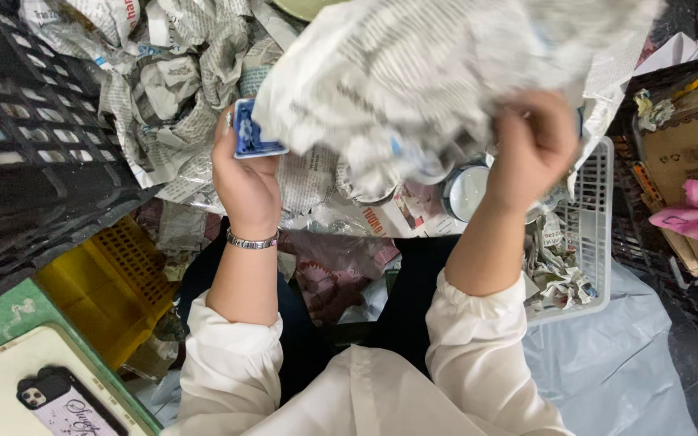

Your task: The person sits on the floor and wraps various small items, including a blue box, a glass jar, and a small bowl, using sheets of newspaper. They fold the paper around each item and place the wrapped bundles into a white plastic basket.

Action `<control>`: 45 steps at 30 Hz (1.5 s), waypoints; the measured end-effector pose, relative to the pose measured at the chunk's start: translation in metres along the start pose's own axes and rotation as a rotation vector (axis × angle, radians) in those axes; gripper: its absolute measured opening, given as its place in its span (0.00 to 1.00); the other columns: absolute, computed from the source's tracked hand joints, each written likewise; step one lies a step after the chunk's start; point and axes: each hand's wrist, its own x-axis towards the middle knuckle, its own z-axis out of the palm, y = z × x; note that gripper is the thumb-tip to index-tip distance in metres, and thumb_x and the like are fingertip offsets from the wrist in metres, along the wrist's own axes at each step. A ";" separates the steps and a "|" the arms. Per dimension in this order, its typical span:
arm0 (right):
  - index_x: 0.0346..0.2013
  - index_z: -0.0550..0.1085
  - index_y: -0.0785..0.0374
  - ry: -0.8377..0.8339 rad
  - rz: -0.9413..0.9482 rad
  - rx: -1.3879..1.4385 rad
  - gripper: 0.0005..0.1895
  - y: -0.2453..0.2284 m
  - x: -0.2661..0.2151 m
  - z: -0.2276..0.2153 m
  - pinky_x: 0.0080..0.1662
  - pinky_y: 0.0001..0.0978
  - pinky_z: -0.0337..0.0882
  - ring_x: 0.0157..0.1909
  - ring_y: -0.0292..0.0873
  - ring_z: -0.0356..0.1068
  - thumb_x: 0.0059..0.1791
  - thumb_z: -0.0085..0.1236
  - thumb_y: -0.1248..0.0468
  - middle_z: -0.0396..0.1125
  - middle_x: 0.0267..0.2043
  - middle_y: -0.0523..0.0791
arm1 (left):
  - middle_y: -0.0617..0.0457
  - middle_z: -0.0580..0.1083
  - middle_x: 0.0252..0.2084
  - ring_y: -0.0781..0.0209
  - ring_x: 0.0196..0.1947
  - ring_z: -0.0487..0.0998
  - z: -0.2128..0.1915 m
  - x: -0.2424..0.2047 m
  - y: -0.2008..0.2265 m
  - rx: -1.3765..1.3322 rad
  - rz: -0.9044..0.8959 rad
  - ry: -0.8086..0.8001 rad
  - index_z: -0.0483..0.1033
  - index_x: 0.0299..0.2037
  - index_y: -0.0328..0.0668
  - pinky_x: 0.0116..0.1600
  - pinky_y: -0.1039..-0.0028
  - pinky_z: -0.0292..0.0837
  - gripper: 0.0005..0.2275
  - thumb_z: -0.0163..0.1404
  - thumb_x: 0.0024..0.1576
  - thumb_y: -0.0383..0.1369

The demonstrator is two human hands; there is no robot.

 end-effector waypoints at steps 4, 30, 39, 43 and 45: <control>0.61 0.76 0.57 -0.270 0.061 -0.729 0.21 -0.002 0.001 0.028 0.63 0.46 0.64 0.55 0.50 0.72 0.53 0.60 0.71 0.74 0.52 0.48 | 0.45 0.75 0.53 0.55 0.49 0.79 0.000 0.003 0.000 0.034 0.059 -0.025 0.68 0.62 0.38 0.47 0.61 0.78 0.19 0.33 0.69 0.40; 0.67 0.69 0.71 0.453 0.148 -0.049 0.18 0.053 0.010 -0.014 0.66 0.42 0.74 0.64 0.49 0.71 0.62 0.55 0.69 0.70 0.64 0.54 | 0.48 0.75 0.49 0.58 0.42 0.77 0.009 0.005 -0.006 0.089 0.055 0.003 0.65 0.62 0.38 0.46 0.65 0.75 0.17 0.33 0.70 0.39; 0.70 0.58 0.66 0.366 -0.231 -0.385 0.22 0.042 0.012 -0.023 0.69 0.48 0.73 0.72 0.46 0.61 0.64 0.48 0.63 0.50 0.71 0.48 | 0.45 0.78 0.47 0.58 0.41 0.78 0.010 0.007 0.000 0.056 0.113 0.095 0.69 0.56 0.37 0.45 0.66 0.75 0.18 0.33 0.70 0.42; 0.48 0.67 0.68 0.351 -0.009 0.302 0.10 0.037 0.011 -0.015 0.62 0.49 0.64 0.62 0.52 0.62 0.59 0.52 0.63 0.65 0.55 0.52 | 0.43 0.78 0.49 0.57 0.44 0.80 0.011 0.004 0.003 0.073 0.152 0.089 0.69 0.56 0.38 0.44 0.66 0.76 0.18 0.33 0.69 0.42; 0.42 0.69 0.70 0.259 -0.117 -0.118 0.10 0.032 0.012 -0.006 0.75 0.42 0.45 0.72 0.43 0.55 0.58 0.54 0.64 0.66 0.59 0.51 | 0.43 0.78 0.49 0.57 0.46 0.80 0.012 0.004 0.004 0.077 0.137 0.097 0.68 0.57 0.38 0.44 0.65 0.77 0.18 0.32 0.69 0.41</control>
